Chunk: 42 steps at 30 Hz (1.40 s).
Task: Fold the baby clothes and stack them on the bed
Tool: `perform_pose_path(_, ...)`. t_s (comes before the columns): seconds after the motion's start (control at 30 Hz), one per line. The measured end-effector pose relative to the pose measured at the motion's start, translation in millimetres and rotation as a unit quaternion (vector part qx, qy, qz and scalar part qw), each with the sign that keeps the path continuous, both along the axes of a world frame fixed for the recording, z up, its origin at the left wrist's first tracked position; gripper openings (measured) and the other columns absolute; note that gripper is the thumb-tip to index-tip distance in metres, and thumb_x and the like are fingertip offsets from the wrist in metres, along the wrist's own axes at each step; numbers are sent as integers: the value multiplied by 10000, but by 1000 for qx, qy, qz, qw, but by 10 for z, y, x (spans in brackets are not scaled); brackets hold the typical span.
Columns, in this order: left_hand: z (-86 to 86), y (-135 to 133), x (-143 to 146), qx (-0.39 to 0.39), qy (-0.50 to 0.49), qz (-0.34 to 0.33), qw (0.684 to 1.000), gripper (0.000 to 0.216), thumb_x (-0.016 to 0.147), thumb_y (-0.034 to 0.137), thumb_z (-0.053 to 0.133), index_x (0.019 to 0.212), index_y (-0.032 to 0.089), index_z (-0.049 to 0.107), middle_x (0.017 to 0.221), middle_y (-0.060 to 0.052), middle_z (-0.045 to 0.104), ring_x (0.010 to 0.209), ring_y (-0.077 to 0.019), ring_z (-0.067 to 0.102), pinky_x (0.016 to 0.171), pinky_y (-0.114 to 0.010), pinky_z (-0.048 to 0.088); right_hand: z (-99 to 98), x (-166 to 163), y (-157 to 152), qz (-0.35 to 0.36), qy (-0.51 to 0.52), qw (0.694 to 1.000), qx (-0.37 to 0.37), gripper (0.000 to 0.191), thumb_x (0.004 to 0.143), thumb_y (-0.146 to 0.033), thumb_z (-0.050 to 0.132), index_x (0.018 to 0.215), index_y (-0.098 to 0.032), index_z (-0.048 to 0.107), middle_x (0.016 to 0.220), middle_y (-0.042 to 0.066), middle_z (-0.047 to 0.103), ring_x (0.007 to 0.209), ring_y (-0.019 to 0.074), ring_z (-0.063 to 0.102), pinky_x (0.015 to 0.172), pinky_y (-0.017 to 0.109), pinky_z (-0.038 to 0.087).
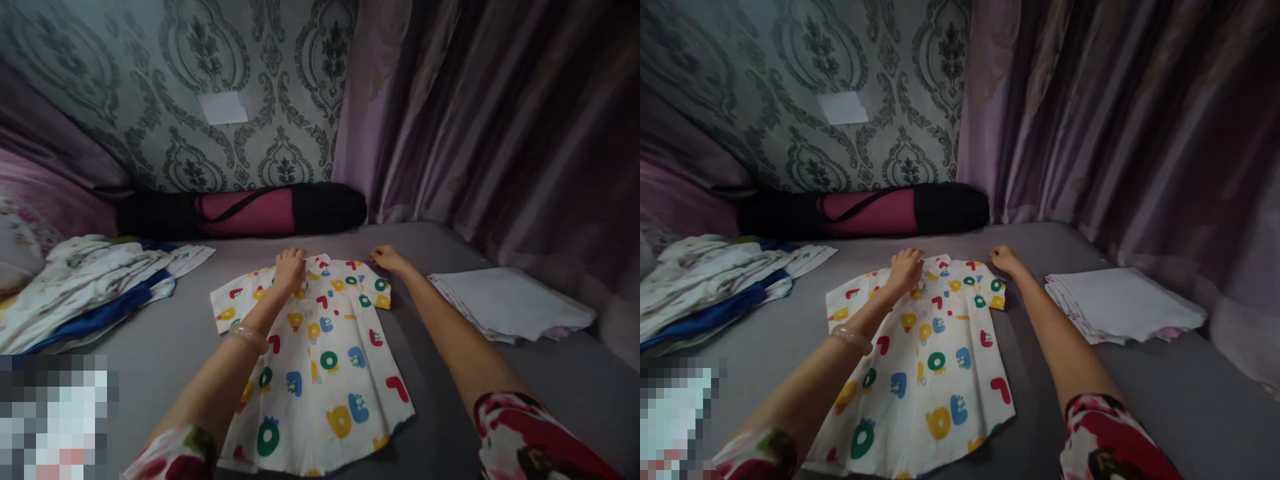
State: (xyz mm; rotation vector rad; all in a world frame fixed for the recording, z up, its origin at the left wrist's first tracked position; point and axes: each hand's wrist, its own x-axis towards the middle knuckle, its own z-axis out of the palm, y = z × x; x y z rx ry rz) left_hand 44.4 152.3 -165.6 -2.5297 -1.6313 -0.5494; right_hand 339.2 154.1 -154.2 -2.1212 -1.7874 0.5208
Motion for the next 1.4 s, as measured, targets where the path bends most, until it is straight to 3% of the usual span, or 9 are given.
perform_pose_path(0.13,-101,-48,457,-51,-32,-157,986,262,873,148,414,1072,161,585,1055,-118,634,1009,-240,570,903,-379,428,-57,332,-328,-19,2,998,-57,192,814,-299,619,719,-141,671,566,13,603,510,106,522,487,196,374)
perform_pose_path(0.23,-274,-79,741,-53,-74,-201,975,287,860,137,415,1097,138,578,1102,-136,627,1059,-231,571,955,-380,436,-93,338,-436,-13,12,997,-81,162,754,-290,684,681,-146,670,556,2,595,499,102,515,484,199,372)
perform_pose_path(0.47,-560,-153,938,-52,-77,-146,985,410,952,309,353,1287,121,497,1368,-165,505,1317,-243,415,1113,-423,303,-138,290,-440,-25,40,996,-70,102,626,-208,748,642,-165,656,565,-5,605,578,121,562,532,199,391)
perform_pose_path(0.7,-442,-238,937,-95,-36,-123,987,558,964,459,302,1400,125,401,1468,-154,402,1380,-253,324,1140,-419,241,-212,246,-403,-101,59,993,31,180,793,-265,546,889,-141,634,752,42,663,673,150,603,549,212,404)
perform_pose_path(0.87,-408,-289,953,-99,-3,-109,989,590,959,527,254,1421,185,385,1492,-135,368,1398,-288,278,1138,-474,199,-268,83,-457,-143,38,983,111,289,883,-204,398,1123,-118,534,1037,119,647,946,200,608,749,260,440)
perform_pose_path(1.0,-417,-290,955,-104,8,-102,989,597,954,556,203,1425,238,387,1504,-98,359,1404,-305,259,1141,-523,137,-275,-51,-605,-105,-65,984,127,295,951,-173,305,1153,-147,519,1092,142,618,985,232,615,810,315,427)
perform_pose_path(1.23,-392,-301,962,-112,20,-107,988,601,947,545,250,1435,219,378,1522,-114,323,1413,-321,232,1139,-529,141,-127,-250,-700,-93,-214,972,34,344,920,-76,325,1171,-104,558,1144,220,588,995,277,623,827,375,427)
perform_pose_path(1.3,-399,-297,962,-113,19,-107,988,603,944,547,255,1437,221,376,1523,-116,319,1413,-327,230,1137,-533,143,-102,-332,-686,-82,-233,968,53,360,912,-77,322,1153,-87,589,1185,243,573,1085,307,574,890,411,397)
perform_pose_path(1.4,-439,-277,955,-112,18,-111,987,604,946,523,257,1441,197,370,1523,-135,312,1412,-342,225,1136,-545,133,-155,-485,-664,23,-231,965,119,403,930,-130,307,1245,-97,557,1312,207,529,1266,292,431,1037,427,283)
